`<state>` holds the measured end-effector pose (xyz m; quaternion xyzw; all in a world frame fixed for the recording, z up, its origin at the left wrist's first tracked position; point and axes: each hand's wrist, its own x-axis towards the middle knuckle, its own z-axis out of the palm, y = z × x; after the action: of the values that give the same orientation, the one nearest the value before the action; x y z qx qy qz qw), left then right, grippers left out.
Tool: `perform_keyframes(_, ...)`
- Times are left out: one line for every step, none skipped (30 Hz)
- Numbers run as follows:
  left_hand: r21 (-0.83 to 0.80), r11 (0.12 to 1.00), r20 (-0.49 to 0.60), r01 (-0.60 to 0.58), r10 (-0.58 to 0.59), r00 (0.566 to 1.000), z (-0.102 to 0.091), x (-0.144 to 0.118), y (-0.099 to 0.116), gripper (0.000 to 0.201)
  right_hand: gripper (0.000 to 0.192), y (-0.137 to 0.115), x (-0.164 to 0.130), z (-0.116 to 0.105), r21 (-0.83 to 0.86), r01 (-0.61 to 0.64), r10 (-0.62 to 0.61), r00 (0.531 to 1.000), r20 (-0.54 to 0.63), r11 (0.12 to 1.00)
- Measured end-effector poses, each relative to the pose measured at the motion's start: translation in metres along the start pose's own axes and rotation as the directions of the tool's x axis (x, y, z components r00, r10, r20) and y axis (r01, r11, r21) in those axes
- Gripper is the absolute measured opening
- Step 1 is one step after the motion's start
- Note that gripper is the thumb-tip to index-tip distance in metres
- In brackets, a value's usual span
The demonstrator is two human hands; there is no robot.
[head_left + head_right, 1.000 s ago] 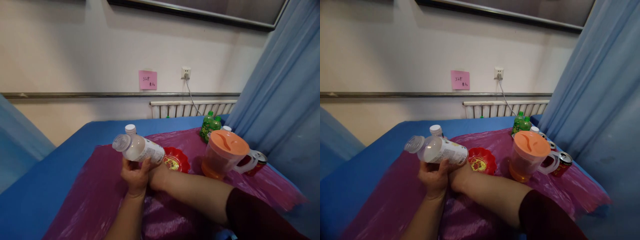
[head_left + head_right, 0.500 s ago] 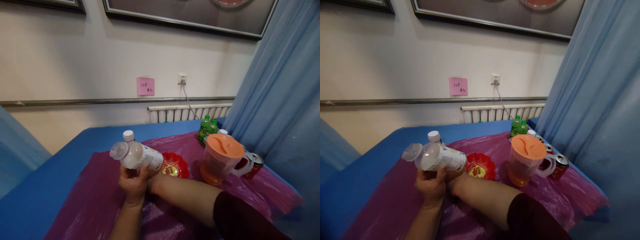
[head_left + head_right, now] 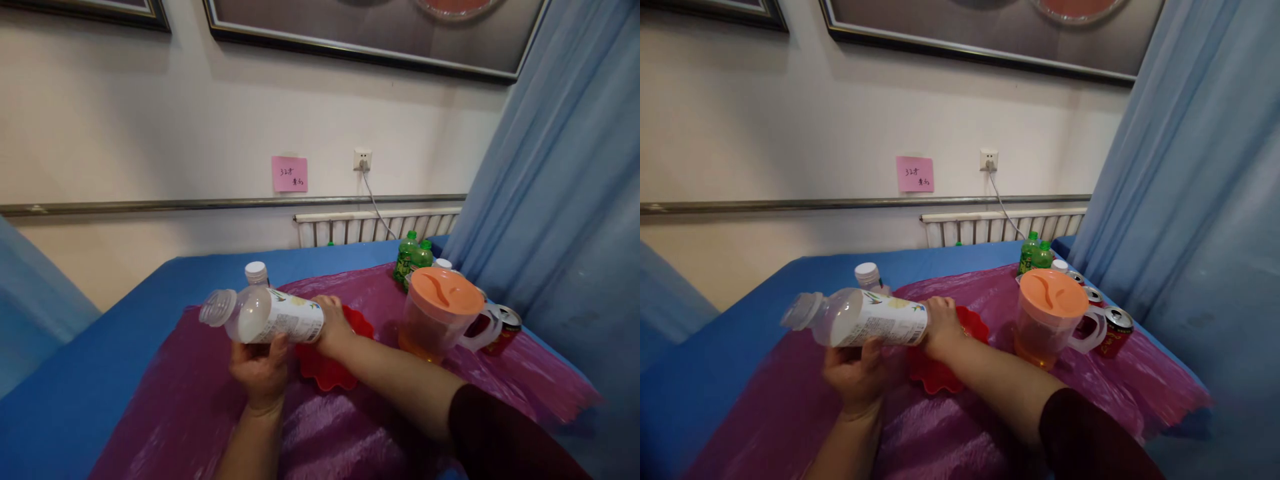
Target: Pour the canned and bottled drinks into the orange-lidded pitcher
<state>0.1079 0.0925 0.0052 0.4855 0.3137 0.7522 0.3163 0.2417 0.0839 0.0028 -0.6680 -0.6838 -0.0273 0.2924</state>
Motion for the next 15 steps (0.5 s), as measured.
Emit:
perform_keyframes(-0.002,1.000,0.014,0.018,-0.018,1.000,0.001,0.000,0.000,0.063,0.034,0.010,-0.004,-0.006,0.036,-0.024,0.025,0.999,-0.039,0.999)
perform_keyframes(0.007,0.999,0.035,0.033,-0.034,0.999,0.001,0.000,-0.002,0.062,0.039,0.020,-0.009,-0.012,0.075,-0.050,0.057,0.995,-0.085,0.996)
perform_keyframes(0.025,0.998,0.068,0.050,-0.051,0.996,0.002,-0.001,-0.003,0.061,0.040,0.029,-0.013,-0.017,0.118,-0.079,0.095,0.986,-0.135,0.990)
perform_keyframes(0.052,0.996,0.116,0.069,-0.075,0.990,0.003,-0.002,-0.006,0.060,0.036,0.038,-0.017,-0.023,0.166,-0.108,0.139,0.973,-0.187,0.980)
perform_keyframes(0.084,0.993,0.172,0.088,-0.101,0.980,0.005,-0.004,-0.009,0.060,0.031,0.046,-0.021,-0.028,0.220,-0.130,0.181,0.955,-0.235,0.967)
perform_keyframes(0.113,0.988,0.232,0.105,-0.129,0.964,0.006,-0.005,-0.011,0.061,0.026,0.052,-0.024,-0.034,0.280,-0.146,0.226,0.933,-0.281,0.949)
perform_keyframes(0.140,0.983,0.290,0.118,-0.155,0.944,0.007,-0.007,-0.014,0.063,0.022,0.057,-0.027,-0.039,0.347,-0.155,0.272,0.907,-0.322,0.925)
perform_keyframes(0.163,0.979,0.348,0.123,-0.174,0.921,0.008,-0.010,-0.016,0.065,0.021,0.060,-0.030,-0.044,0.417,-0.155,0.317,0.880,-0.355,0.896)
perform_keyframes(0.188,0.975,0.405,0.118,-0.187,0.895,0.010,-0.012,-0.017,0.068,0.022,0.062,-0.033,-0.050,0.486,-0.143,0.355,0.855,-0.377,0.862)
perform_keyframes(0.217,0.971,0.457,0.100,-0.192,0.868,0.011,-0.015,-0.017,0.069,0.024,0.062,-0.036,-0.056,0.551,-0.122,0.383,0.837,-0.389,0.826)
perform_keyframes(0.251,0.965,0.505,0.071,-0.193,0.841,0.012,-0.017,-0.016,0.069,0.026,0.060,-0.039,-0.063,0.605,-0.094,0.400,0.828,-0.393,0.791)
perform_keyframes(0.284,0.958,0.550,0.034,-0.192,0.812,0.013,-0.019,-0.015,0.069,0.027,0.057,-0.042,-0.069,0.646,-0.065,0.403,0.827,-0.393,0.761)
perform_keyframes(0.308,0.951,0.593,-0.004,-0.188,0.783,0.013,-0.021,-0.012,0.067,0.028,0.053,-0.044,-0.075,0.684,-0.033,0.397,0.835,-0.382,0.729)
perform_keyframes(0.319,0.947,0.629,-0.037,-0.183,0.755,0.014,-0.023,-0.009,0.065,0.029,0.048,-0.047,-0.081,0.725,-0.003,0.384,0.850,-0.361,0.689)
perform_keyframes(0.320,0.946,0.659,-0.060,-0.177,0.732,0.015,-0.024,-0.006,0.064,0.030,0.044,-0.049,-0.085,0.772,0.023,0.368,0.870,-0.329,0.635)
